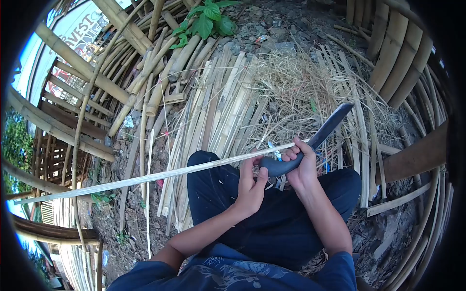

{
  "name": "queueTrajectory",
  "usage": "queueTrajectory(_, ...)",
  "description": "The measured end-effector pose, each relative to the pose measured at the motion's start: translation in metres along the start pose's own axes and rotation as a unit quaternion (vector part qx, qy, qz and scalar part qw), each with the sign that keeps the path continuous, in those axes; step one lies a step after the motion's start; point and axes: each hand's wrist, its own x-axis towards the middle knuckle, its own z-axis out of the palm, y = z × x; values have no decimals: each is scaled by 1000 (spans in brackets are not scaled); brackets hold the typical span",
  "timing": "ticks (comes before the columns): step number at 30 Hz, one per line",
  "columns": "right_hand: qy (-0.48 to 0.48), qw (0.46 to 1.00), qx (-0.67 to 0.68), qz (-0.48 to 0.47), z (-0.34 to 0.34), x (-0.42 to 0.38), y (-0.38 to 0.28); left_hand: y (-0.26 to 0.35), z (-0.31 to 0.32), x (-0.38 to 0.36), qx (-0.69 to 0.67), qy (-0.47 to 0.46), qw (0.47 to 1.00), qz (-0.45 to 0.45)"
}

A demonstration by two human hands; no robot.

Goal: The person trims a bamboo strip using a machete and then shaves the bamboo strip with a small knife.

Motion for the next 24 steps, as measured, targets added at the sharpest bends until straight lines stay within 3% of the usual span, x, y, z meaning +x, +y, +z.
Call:
queueTrajectory(2, 16, 999, 5, 35, 1, -7, 8, 7, 9, 27, 17, -10, 985, 169)
queueTrajectory(6, 18, 999, -24, 31, 13, -15, 13, 14, 5, 50, -55, -22, 985, 163)
queueTrajectory(8, -5, 999, -38, 22, 4, -12, 10, 19, -12, 71, -152, 19, 982, 115)
queueTrajectory(10, 38, 993, -106, 19, 11, -19, -1, 38, -42, 101, -301, 15, 946, 117)
queueTrajectory(14, 62, 975, -206, -54, 22, -22, -16, 69, -106, 124, -351, 31, 932, 84)
queueTrajectory(16, 67, 967, -229, -94, 18, -14, -16, 72, -124, 118, -354, -31, 934, 41)
queueTrajectory(18, 42, 940, -296, -164, 15, -13, -17, 69, -126, 100, -324, -34, 945, 25)
queueTrajectory(20, 36, 934, -307, -178, 11, -14, -14, 63, -122, 77, -343, -155, 925, -53)
queueTrajectory(22, -30, 919, -348, -182, 12, -19, -8, 61, -114, 57, -399, -216, 883, -125)
queueTrajectory(24, -120, 913, -335, -197, -3, -15, 0, 64, -105, 43, -399, -194, 873, -202)
